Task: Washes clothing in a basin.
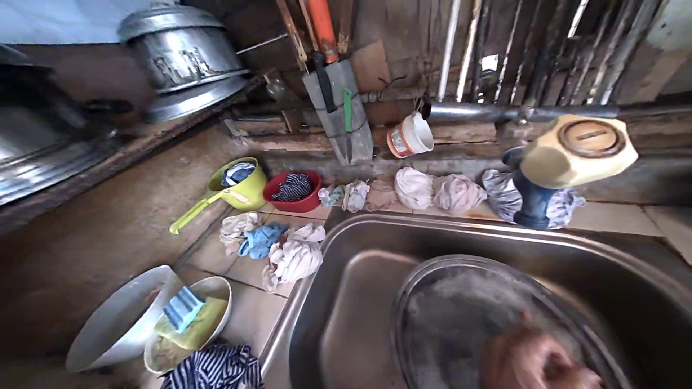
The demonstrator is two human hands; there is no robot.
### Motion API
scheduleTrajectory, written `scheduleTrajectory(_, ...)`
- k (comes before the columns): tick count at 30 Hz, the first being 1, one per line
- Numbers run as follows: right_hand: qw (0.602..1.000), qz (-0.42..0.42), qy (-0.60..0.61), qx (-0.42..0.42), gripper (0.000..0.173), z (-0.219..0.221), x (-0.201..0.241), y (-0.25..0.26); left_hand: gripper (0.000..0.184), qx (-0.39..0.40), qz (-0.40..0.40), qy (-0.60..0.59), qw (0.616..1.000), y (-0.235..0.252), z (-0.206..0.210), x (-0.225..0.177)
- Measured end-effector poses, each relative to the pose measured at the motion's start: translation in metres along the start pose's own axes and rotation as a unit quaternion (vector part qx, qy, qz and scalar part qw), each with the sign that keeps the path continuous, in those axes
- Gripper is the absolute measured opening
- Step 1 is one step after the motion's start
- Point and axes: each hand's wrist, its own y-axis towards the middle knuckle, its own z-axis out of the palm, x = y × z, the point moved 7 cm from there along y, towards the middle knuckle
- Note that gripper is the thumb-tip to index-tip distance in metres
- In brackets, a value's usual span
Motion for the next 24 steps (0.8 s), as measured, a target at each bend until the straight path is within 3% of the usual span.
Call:
scheduleTrajectory(2, 0.999, -0.027, 0.036, 0.018, 0.039, 0.003, 0.004, -0.007, 0.025, -0.003, 0.061, 0.076, 0.995, -0.003, 0.005, 0.000)
scheduleTrajectory(4, 0.994, -0.080, 0.030, 0.071, 0.034, -0.006, -0.008, -0.003, 0.027, -0.025, 0.061, 0.157, 0.985, 0.001, -0.007, 0.018)
scheduleTrajectory(8, 0.977, -0.047, -0.179, -0.109, 0.047, -0.011, 0.000, 0.009, 0.035, -0.053, -0.079, 0.272, 0.958, 0.014, -0.049, 0.062)
scheduleTrajectory(11, 0.890, -0.087, -0.430, -0.124, 0.054, -0.024, 0.008, 0.016, 0.039, 0.072, -0.211, 0.246, 0.943, 0.008, -0.054, 0.088)
scheduleTrajectory(13, 0.825, -0.018, -0.559, -0.082, 0.062, -0.028, 0.000, 0.016, 0.052, 0.226, -0.252, 0.247, 0.908, -0.007, -0.038, 0.098)
scheduleTrajectory(15, 0.790, 0.061, -0.609, -0.033, 0.058, -0.029, -0.014, 0.015, 0.051, 0.327, -0.261, 0.272, 0.866, -0.019, -0.025, 0.105)
scheduleTrajectory(17, 0.780, 0.097, -0.618, -0.024, 0.051, -0.028, -0.018, 0.014, 0.045, 0.339, -0.306, 0.302, 0.837, -0.021, -0.027, 0.111)
scheduleTrajectory(19, 0.793, 0.095, -0.600, -0.049, 0.043, -0.028, -0.012, 0.014, 0.047, 0.246, -0.393, 0.277, 0.842, -0.016, -0.035, 0.110)
scheduleTrajectory(20, 0.818, 0.066, -0.567, -0.069, 0.039, -0.027, -0.007, 0.016, 0.050, 0.165, -0.407, 0.227, 0.869, -0.012, -0.038, 0.114)
scheduleTrajectory(22, 0.906, -0.023, -0.410, -0.105, 0.030, -0.028, -0.003, 0.022, 0.042, 0.033, -0.366, 0.095, 0.925, -0.003, -0.041, 0.118)
scheduleTrajectory(24, 0.972, -0.057, -0.199, -0.108, 0.036, -0.027, -0.008, 0.024, 0.030, 0.010, -0.278, 0.030, 0.960, 0.002, -0.036, 0.095)
